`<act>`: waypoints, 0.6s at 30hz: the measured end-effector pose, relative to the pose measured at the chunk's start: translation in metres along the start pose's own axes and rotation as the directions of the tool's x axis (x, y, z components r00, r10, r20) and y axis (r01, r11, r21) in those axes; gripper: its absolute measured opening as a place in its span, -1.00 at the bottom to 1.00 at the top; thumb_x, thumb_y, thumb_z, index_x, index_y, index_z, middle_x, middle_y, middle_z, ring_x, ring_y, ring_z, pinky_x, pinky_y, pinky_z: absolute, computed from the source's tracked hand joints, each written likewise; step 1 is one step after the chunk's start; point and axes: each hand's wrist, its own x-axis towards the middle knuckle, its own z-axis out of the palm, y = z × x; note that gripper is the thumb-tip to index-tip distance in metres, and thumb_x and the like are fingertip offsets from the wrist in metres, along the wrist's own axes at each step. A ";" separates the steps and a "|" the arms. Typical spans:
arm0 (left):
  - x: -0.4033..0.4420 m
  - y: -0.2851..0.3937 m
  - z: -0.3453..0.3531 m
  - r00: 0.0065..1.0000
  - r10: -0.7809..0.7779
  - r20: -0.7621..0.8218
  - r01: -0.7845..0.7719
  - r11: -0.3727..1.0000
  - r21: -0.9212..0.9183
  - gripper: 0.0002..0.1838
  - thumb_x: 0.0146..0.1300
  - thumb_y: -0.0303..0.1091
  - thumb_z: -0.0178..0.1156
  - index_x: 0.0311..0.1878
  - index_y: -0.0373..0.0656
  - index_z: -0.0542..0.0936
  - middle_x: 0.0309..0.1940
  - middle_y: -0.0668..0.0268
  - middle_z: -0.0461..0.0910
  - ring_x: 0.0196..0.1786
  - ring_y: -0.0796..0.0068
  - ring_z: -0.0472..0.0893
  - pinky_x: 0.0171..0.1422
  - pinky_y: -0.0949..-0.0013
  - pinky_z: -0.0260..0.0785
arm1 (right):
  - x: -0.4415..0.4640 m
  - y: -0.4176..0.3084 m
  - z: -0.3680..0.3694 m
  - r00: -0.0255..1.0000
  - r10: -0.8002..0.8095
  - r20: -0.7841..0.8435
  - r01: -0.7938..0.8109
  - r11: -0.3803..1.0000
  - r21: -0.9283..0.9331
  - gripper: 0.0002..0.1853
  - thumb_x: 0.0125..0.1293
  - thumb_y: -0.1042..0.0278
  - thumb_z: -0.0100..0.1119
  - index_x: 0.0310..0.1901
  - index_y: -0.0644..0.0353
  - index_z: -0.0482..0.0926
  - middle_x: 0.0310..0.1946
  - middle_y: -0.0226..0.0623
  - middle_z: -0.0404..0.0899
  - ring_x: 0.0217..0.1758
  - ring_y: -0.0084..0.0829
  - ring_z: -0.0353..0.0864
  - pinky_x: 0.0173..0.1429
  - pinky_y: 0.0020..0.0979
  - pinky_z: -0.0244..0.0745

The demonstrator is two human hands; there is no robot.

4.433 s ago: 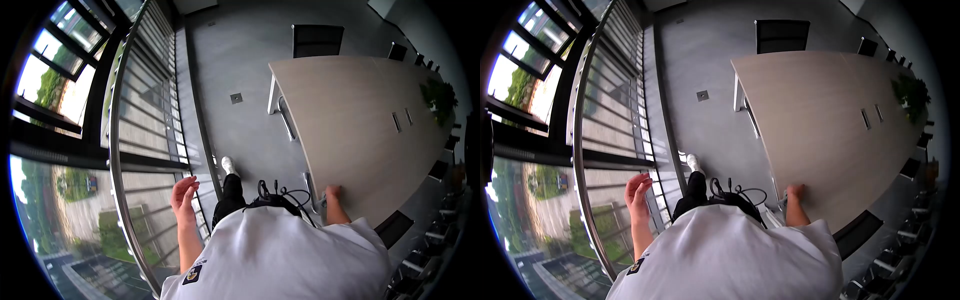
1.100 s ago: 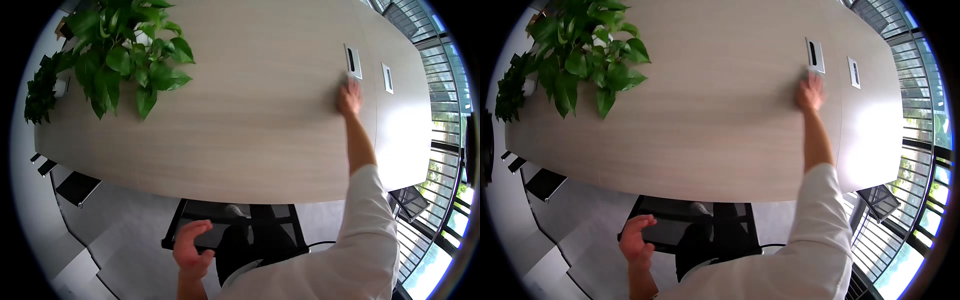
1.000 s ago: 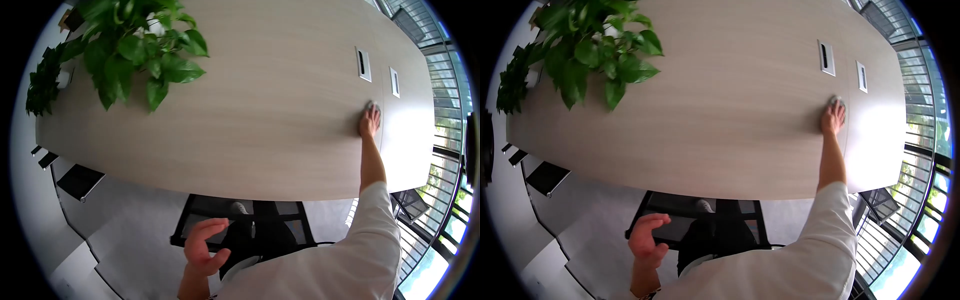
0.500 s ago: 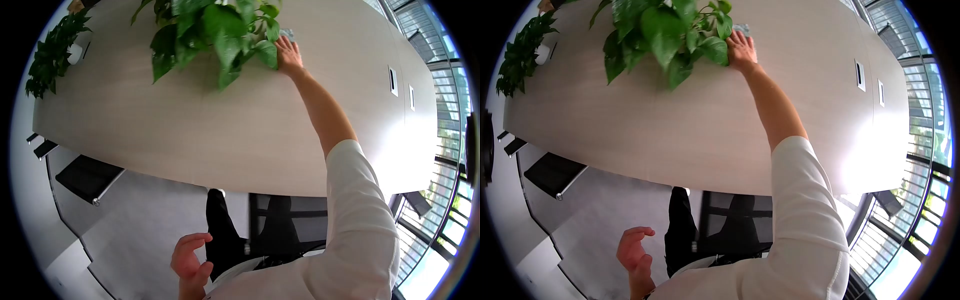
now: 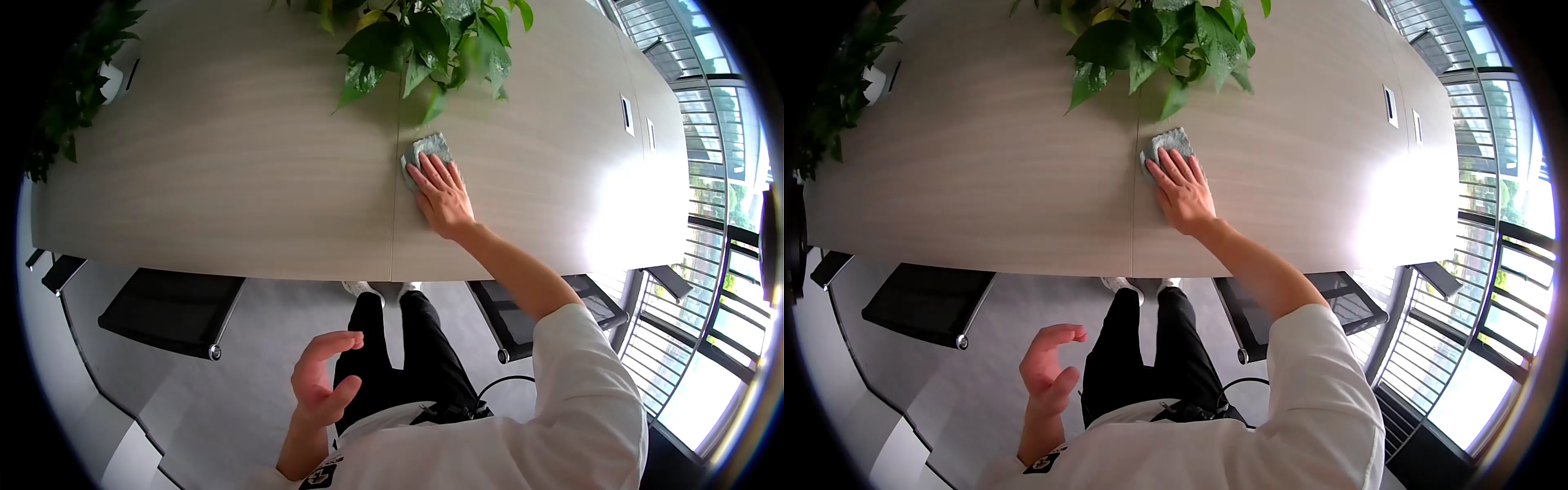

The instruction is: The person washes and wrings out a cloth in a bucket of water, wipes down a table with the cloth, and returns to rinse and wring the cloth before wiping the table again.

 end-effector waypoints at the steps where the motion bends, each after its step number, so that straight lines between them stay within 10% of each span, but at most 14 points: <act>1: 0.003 0.000 0.000 1.000 0.009 0.017 -0.008 1.000 -0.018 -0.54 0.10 -0.49 0.26 0.10 -0.40 0.50 0.04 -0.02 0.57 0.05 0.19 0.60 0.21 0.19 0.45 | 0.005 0.005 -0.001 1.000 -0.001 -0.002 0.001 1.000 0.002 -0.41 0.35 0.22 0.04 0.43 -0.06 0.27 0.49 -0.20 0.16 0.56 -0.15 0.07 0.60 -0.05 -0.14; 8: -0.001 0.005 -0.012 0.999 -0.022 0.044 0.019 0.997 0.071 -0.54 0.09 -0.50 0.25 0.10 -0.41 0.51 0.03 -0.02 0.58 0.05 0.19 0.60 0.18 0.21 0.46 | 0.100 0.102 0.012 0.897 0.326 -0.298 -0.358 0.932 -0.060 -0.43 0.43 0.10 -0.14 0.45 -0.05 0.23 0.44 -0.18 0.23 0.51 -0.10 0.14 0.58 -0.01 -0.13; 16: -0.001 -0.004 -0.015 0.994 -0.053 -0.098 0.055 0.998 0.015 -0.55 0.22 -0.28 0.29 0.12 -0.34 0.52 0.03 0.04 0.58 0.05 0.21 0.58 0.15 0.18 0.46 | 0.188 0.077 0.038 0.726 0.626 -0.283 -0.677 0.723 -0.138 -0.37 0.43 -0.08 -0.27 0.39 0.17 0.29 0.38 -0.05 0.32 0.52 -0.12 0.12 0.58 -0.05 -0.24; 18: -0.001 -0.001 -0.016 0.993 -0.056 -0.099 0.055 0.998 -0.010 -0.55 0.23 -0.28 0.29 0.12 -0.34 0.52 0.04 0.04 0.58 0.05 0.21 0.58 0.15 0.18 0.46 | 0.184 0.010 0.041 0.718 0.572 -0.397 -0.512 0.820 0.256 -0.42 0.43 0.03 -0.22 0.36 0.17 0.32 0.30 0.05 0.37 0.42 -0.02 0.21 0.46 0.02 0.02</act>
